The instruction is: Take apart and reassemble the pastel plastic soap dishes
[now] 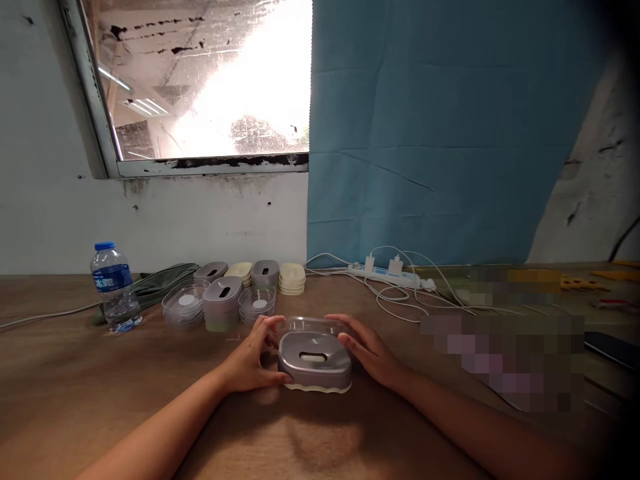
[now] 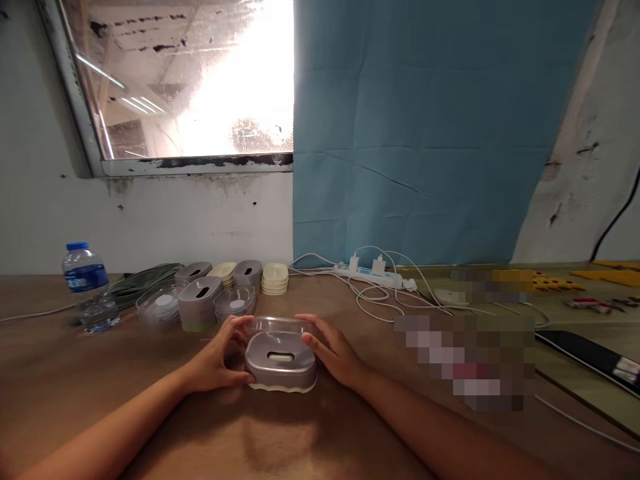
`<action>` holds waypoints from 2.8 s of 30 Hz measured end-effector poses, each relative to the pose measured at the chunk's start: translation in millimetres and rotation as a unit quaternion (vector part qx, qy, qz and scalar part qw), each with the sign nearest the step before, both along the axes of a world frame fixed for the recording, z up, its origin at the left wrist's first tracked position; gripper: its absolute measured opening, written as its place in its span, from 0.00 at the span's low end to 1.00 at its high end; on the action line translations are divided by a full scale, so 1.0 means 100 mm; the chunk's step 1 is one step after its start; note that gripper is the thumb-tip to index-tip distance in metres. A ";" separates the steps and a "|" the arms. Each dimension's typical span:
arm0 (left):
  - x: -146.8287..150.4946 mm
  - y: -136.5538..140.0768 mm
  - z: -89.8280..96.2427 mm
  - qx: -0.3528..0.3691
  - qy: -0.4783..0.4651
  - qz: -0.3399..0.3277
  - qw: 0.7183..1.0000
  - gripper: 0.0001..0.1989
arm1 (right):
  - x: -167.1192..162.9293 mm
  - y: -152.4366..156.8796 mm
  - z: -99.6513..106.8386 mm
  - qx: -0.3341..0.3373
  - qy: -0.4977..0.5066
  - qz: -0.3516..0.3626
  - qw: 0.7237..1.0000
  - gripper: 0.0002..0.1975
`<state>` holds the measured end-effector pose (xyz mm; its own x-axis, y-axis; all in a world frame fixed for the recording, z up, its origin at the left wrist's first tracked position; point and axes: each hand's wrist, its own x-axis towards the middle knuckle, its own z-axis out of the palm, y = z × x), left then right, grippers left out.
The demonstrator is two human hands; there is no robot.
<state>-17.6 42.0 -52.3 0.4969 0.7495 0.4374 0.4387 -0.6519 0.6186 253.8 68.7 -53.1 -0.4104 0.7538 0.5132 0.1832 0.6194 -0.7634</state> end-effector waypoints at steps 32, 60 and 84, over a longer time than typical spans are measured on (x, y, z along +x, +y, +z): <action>0.02 -0.09 0.24 0.478 0.210 -0.028 0.852 0.15 | -0.05 -0.01 0.15 -0.278 0.233 0.010 0.932 0.16; -0.34 0.47 -0.08 0.358 0.268 0.267 0.854 0.29 | -0.04 -0.12 0.05 0.148 -0.135 0.081 0.976 0.10; -0.38 0.54 -0.18 0.327 0.305 0.220 0.867 0.28 | 0.11 -0.02 0.17 0.179 -0.265 0.163 0.933 0.21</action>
<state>-55.8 96.1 -70.3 0.5135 0.6164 0.5970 0.8498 -0.4619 -0.2540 265.0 66.5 -36.5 -0.8555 0.3646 0.3676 0.2344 0.9058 -0.3530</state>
